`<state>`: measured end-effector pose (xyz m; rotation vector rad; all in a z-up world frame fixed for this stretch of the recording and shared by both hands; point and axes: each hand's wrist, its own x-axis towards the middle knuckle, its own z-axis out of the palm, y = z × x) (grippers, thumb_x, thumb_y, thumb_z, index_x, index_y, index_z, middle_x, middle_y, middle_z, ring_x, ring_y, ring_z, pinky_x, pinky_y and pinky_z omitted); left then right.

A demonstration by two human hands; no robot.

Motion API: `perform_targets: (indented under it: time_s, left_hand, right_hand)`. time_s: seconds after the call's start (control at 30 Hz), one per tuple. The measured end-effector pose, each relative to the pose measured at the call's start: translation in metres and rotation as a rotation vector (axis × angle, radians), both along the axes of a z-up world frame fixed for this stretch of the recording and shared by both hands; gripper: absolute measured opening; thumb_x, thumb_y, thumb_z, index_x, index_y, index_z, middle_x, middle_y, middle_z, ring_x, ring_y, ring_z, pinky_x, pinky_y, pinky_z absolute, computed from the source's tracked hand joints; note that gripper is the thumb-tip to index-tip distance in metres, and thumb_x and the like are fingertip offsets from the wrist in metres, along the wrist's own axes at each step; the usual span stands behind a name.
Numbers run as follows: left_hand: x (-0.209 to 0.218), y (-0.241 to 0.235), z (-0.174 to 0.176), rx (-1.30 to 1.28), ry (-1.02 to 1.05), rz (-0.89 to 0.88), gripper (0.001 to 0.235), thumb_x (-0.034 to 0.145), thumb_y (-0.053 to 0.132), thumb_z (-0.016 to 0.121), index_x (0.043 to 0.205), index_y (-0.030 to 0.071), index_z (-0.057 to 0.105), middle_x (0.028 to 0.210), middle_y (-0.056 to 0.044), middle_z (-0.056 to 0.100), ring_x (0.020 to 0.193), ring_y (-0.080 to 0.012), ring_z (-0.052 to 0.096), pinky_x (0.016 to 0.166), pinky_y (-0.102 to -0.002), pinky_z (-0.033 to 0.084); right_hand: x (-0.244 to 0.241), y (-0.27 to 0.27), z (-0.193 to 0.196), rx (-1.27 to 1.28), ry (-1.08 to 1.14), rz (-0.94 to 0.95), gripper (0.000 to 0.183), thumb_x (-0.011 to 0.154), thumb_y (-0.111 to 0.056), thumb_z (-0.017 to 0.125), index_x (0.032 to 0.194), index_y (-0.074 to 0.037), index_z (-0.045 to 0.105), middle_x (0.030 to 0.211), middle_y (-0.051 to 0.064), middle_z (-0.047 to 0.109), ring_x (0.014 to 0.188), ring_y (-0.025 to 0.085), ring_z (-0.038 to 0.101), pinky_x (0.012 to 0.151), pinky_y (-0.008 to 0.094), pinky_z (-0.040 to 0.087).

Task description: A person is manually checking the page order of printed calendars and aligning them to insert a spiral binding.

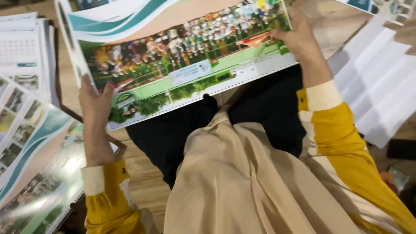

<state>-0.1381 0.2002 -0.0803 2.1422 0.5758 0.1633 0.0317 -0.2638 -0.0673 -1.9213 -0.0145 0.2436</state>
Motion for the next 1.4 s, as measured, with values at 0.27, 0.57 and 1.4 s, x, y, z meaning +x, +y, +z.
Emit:
perform_targets:
  time_s: [0.27, 0.57, 1.4]
  left_hand:
    - [0.001, -0.004, 0.009, 0.393, 0.199, 0.027, 0.029, 0.091, 0.024, 0.064, 0.096, 0.0, 0.05, 0.081, -0.013, 0.055, 0.068, -0.026, 0.053, 0.053, -0.041, 0.039]
    - [-0.017, -0.083, 0.058, 0.501, -0.398, -0.143, 0.052, 0.095, -0.032, 0.07, 0.128, -0.018, 0.031, 0.121, -0.033, 0.036, 0.11, -0.0468, 0.04, 0.087, -0.05, 0.04]
    - [-0.028, -0.267, -0.004, -1.196, 0.094, -0.51, 0.056, 0.08, 0.009, 0.062, 0.129, 0.004, 0.037, 0.105, -0.016, 0.059, 0.077, -0.0155, 0.062, 0.069, -0.029, 0.057]
  right_hand:
    - [-0.015, 0.002, 0.008, -0.471, -0.343, -0.023, 0.044, 0.075, -0.01, 0.077, 0.11, -0.005, 0.05, 0.102, 0.012, 0.055, 0.093, 0.026, 0.054, 0.075, 0.037, 0.045]
    - [0.005, -0.315, -0.22, -0.594, -0.561, -0.748, 0.012, 0.076, -0.018, 0.068, 0.083, -0.009, 0.069, 0.081, 0.003, 0.066, 0.076, 0.019, 0.061, 0.072, 0.03, 0.045]
    - [-0.092, -0.07, 0.004, 0.238, -0.254, -0.218, 0.021, 0.086, 0.013, 0.058, 0.101, -0.001, 0.053, 0.085, 0.014, 0.06, 0.07, 0.016, 0.06, 0.055, 0.02, 0.05]
